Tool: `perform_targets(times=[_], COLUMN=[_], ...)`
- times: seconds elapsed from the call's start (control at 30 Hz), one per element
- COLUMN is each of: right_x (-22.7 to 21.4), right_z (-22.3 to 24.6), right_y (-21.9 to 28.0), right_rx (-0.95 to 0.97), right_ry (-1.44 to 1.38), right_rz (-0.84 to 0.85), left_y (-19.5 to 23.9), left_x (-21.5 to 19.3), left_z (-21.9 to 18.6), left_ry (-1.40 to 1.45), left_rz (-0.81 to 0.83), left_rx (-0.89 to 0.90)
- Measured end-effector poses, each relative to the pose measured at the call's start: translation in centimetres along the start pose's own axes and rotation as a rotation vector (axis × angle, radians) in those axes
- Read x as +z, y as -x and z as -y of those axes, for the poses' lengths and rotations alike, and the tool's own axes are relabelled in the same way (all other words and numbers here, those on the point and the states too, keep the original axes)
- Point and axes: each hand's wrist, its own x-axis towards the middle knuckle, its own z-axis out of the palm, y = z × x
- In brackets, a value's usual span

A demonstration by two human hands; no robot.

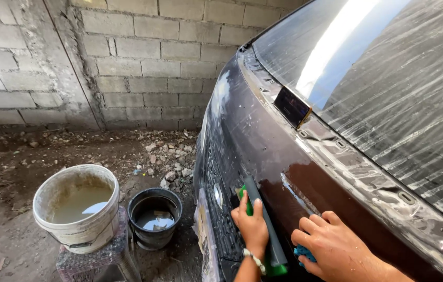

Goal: The recorder is wet-sanding the hood of a vehicle to prepare it for painting or detailing.

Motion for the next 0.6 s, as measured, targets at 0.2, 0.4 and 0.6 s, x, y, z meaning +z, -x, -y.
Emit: perform_targets(times=[0.2, 0.4, 0.6], right_x=[0.4, -1.0, 0.0], right_z=[-0.7, 0.5, -0.6], right_y=[-0.4, 0.1, -0.3], right_rx=[-0.02, 0.015, 0.004], right_ry=[0.011, -0.005, -0.012], right_rz=[0.005, 0.035, 0.052], left_y=[6.9, -3.0, 5.9], left_x=[0.4, 1.1, -0.3], left_z=[3.4, -2.0, 0.0], left_ry=[-0.004, 0.043, 0.007], left_rz=[-0.055, -0.004, -0.03], left_rx=[0.084, -0.067, 0.065])
